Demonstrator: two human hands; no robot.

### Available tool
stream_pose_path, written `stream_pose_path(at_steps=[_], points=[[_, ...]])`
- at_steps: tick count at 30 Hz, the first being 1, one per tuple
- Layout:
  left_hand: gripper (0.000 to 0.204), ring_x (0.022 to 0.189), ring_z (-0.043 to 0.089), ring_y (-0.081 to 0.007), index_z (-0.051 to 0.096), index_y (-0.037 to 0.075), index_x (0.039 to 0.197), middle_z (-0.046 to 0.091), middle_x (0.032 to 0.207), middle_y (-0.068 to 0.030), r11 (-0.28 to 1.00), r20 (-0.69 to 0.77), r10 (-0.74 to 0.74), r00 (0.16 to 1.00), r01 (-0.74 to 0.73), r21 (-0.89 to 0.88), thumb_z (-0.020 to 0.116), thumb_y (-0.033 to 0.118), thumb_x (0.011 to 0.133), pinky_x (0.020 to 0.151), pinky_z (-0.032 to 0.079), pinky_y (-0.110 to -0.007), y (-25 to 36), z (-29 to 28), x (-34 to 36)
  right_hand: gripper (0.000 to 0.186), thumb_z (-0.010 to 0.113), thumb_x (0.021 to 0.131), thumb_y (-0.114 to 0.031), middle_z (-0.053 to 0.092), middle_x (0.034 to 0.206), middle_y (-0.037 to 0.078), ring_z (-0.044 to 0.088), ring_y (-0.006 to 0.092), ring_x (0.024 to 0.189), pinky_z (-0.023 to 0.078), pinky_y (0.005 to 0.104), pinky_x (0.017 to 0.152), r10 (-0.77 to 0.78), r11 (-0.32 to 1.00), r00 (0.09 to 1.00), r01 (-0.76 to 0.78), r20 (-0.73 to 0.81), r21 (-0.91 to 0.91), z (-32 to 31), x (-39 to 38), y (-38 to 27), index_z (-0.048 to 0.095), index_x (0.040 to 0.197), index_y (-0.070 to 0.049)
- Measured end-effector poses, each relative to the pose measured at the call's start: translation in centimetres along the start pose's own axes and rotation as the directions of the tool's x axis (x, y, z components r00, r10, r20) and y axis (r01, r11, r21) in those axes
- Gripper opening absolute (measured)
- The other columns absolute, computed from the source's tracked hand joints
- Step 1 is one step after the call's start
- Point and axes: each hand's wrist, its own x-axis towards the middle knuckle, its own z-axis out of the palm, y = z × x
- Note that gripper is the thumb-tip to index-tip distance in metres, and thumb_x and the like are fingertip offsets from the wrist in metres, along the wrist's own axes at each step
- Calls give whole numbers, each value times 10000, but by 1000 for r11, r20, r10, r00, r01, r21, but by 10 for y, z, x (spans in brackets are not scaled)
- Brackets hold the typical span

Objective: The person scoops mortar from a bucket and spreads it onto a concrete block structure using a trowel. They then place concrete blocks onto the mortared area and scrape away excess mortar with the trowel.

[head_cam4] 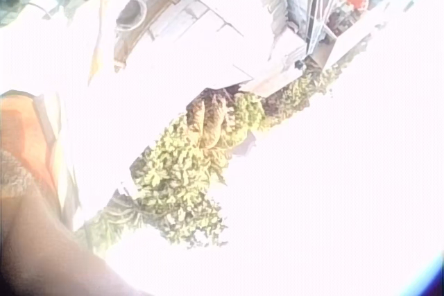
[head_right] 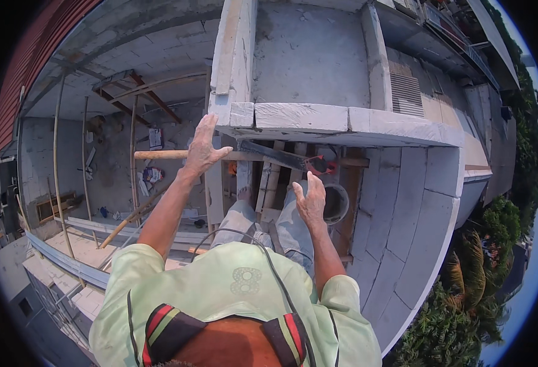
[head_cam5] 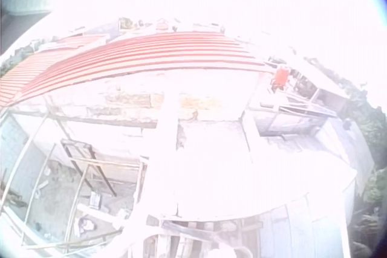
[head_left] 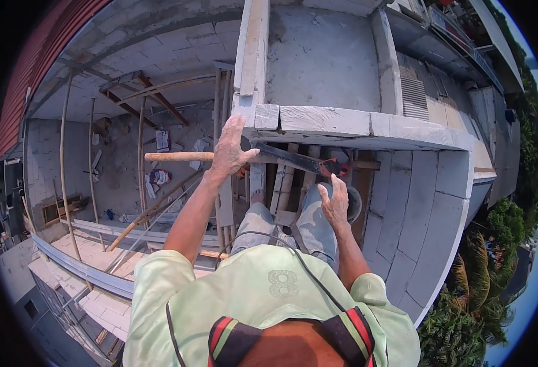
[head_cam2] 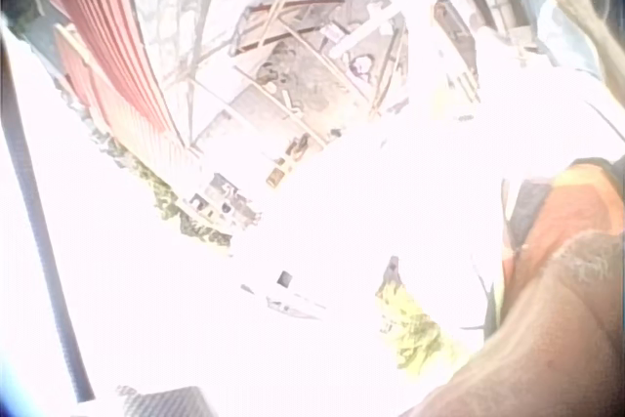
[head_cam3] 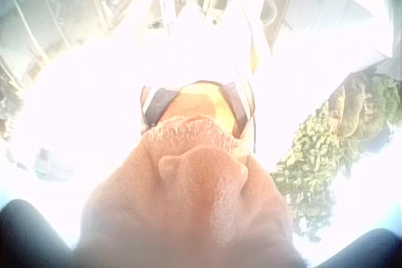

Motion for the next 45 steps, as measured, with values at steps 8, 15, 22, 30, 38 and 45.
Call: stream_pose_path(at_steps=[8, 15, 22, 30, 38, 45], points=[[1091, 1430, 331, -407, 308, -48, 1488, 375, 1508, -256, 895, 216, 347, 913, -391, 213, 871, 345, 640, 1211, 266, -463, -33, 45, 78, 559, 689, 923, -255, 578, 1231, 256, 554, 404, 1161, 431, 476, 1011, 144, 989, 988, -141, -64, 46, 3, -44, 14, 505, 1347, 58], [1130, 1430, 341, -374, 324, -24, 1483, 408, 1487, -217, 851, 301, 391, 870, -467, 243, 891, 330, 571, 1230, 243, -451, -36, 52, 90, 543, 690, 921, -231, 572, 1248, 266, 548, 415, 1176, 428, 478, 1026, 272, 960, 962, -269, -28, 79, 11, -76, 17, 507, 1333, 71], [1021, 1398, 379, -362, 357, -1, 1464, 461, 1410, -189, 877, 190, 417, 889, -449, 172, 862, 264, 617, 1216, 263, -462, -47, 60, 88, 618, 746, 878, -180, 552, 1287, 235, 549, 397, 1188, 451, 459, 1022, -115, 993, 992, 113, -50, -45, -7, 17, -31, 475, 1390, 33], [1054, 1464, 275, -360, 291, 9, 1504, 370, 1512, -211, 907, 342, 375, 862, -417, 55, 852, 187, 629, 1249, 206, -452, -55, 49, 92, 1018, 861, 724, -373, 438, 1454, 197, 424, 352, 1355, 352, 520, 1129, -507, 789, 811, 573, 293, -221, -1, 203, -111, 319, 1508, -17], [990, 1446, 319, -360, 341, -14, 1465, 434, 1463, -222, 888, 238, 454, 859, -457, -47, 830, 112, 613, 1246, 225, -457, -59, 51, 94, 1192, 909, 626, -406, 495, 1422, 204, 477, 338, 1328, 316, 512, 1146, -425, 775, 726, 600, 541, -198, 60, 231, -115, 250, 1544, -27], [993, 1440, 335, -352, 356, -22, 1457, 456, 1448, -216, 883, 234, 463, 855, -466, -45, 842, 123, 604, 1241, 231, -463, -59, 50, 94, 1167, 886, 655, -373, 545, 1362, 219, 522, 330, 1283, 340, 550, 1100, -489, 742, 708, 645, 510, -185, 72, 234, -102, 235, 1523, 58]])
